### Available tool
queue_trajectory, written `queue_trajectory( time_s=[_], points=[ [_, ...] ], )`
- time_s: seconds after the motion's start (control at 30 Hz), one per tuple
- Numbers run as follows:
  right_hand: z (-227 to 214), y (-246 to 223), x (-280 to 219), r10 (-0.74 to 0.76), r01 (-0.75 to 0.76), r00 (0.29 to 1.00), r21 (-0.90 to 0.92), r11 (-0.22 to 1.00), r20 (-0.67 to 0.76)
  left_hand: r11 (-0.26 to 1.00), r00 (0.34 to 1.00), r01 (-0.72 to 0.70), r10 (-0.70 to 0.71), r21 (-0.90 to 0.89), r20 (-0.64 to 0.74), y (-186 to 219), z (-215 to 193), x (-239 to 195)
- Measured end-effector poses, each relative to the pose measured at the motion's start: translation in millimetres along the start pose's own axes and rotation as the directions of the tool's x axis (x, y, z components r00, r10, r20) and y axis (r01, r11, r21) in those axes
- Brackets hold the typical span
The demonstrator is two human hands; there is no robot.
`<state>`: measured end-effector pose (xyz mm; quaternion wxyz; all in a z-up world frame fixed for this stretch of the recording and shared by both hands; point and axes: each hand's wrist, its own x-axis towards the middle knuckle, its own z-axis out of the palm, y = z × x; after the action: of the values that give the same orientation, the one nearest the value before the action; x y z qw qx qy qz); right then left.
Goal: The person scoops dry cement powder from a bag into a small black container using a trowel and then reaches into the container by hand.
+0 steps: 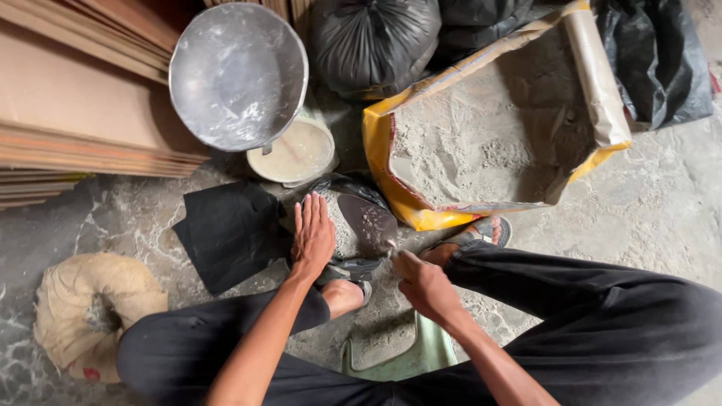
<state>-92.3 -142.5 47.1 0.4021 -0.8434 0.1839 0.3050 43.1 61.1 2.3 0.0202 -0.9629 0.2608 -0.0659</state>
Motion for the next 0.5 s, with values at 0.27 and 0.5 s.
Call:
queue_trajectory(
  time_s=[0.27, 0.5],
  points=[
    [-125, 15, -38, 0.13, -0.119, 0.988, 0.125, 0.985, -0.086, 0.972, 0.986, -0.078, 0.108, -0.223, 0.124, 55, 11, 67],
    [-147, 65, 30, 0.143, -0.158, 0.98, -0.107, 0.982, -0.137, 0.973, 0.936, -0.078, 0.147, -0.217, 0.321, 130, 17, 116]
  ],
)
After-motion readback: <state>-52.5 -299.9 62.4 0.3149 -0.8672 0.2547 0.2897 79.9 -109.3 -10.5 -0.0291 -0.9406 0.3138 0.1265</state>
